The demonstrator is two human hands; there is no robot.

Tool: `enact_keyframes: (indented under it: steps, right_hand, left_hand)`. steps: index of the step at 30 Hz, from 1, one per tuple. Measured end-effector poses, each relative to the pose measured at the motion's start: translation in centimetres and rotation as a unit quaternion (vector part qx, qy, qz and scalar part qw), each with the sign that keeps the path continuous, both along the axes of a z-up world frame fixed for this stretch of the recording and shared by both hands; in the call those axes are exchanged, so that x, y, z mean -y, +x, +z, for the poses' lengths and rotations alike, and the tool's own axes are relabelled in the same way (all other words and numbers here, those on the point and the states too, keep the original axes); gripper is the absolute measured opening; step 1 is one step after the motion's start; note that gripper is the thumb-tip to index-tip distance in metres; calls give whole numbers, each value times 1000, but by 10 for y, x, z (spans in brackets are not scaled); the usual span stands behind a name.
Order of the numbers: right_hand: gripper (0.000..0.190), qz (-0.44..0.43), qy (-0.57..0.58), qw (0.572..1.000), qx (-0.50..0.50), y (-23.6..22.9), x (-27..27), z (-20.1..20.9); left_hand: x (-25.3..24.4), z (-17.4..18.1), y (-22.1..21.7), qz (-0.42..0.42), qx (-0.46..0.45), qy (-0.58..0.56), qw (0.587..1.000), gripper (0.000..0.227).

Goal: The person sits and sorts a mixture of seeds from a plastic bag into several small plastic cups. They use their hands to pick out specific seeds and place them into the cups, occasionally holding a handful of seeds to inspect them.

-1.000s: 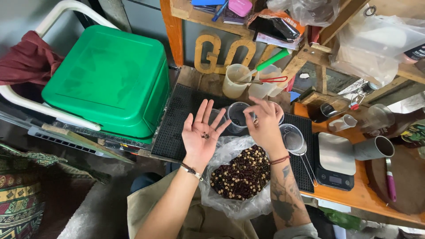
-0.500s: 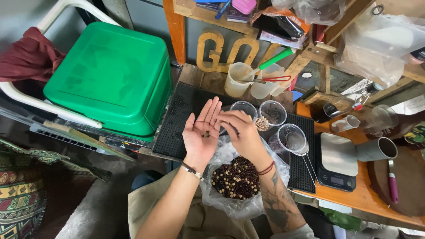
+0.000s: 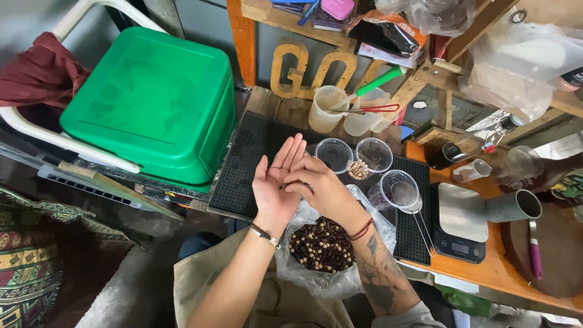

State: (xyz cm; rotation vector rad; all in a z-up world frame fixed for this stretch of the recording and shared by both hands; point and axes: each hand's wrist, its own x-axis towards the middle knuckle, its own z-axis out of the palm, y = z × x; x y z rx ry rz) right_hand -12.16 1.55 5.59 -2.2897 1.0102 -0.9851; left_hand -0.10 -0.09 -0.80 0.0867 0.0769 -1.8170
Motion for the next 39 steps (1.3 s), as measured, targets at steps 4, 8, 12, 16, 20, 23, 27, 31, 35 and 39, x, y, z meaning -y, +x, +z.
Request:
enact_keyframes:
  steps: [4,8,12,16,20,23,27,31,35,39]
  right_hand:
    - [7,-5,-9,1000,24,-1,0,-4]
    - [8,-11,-32,999,4,-2,1,-12]
    - [7,-14,-36,999,21,-1,1,-13]
    - [8,-109,-15,988,109,-18,5,-8]
    - [7,-201,-82,973,74,-52,14,3]
    - [6,-238,-136,962,18,-58,14,11]
    - [5,-200,-145,969,-25,-46,15,-12]
    - [11,-172,-134,975,44,-17,12,-17]
    - [6,-173,-109,979,25,-13,11,-20]
    - [10,-146,-101,980,-86,-20,13,-27]
  left_hand:
    - [0,0,0,6,-9,-1,1000,68]
    - [3,-3,-1,12,-4,-5,1000,68]
    - [3,-5,-1,15,-12,9,1000,68]
    - [0,1,3,5,-46,14,999,68]
    - [-1,4,4,2,-53,11,999,68]
    - [-1,4,3,-1,-46,5,999,69]
    - [-1,0,-2,-10,-48,-13,999,69]
    - [2,-8,-6,-13,-34,-27,999,68]
    - [-1,-3,-2,-11,-22,-27,999,69]
    - [-3,-5,-5,-9,-33,-26,999,70]
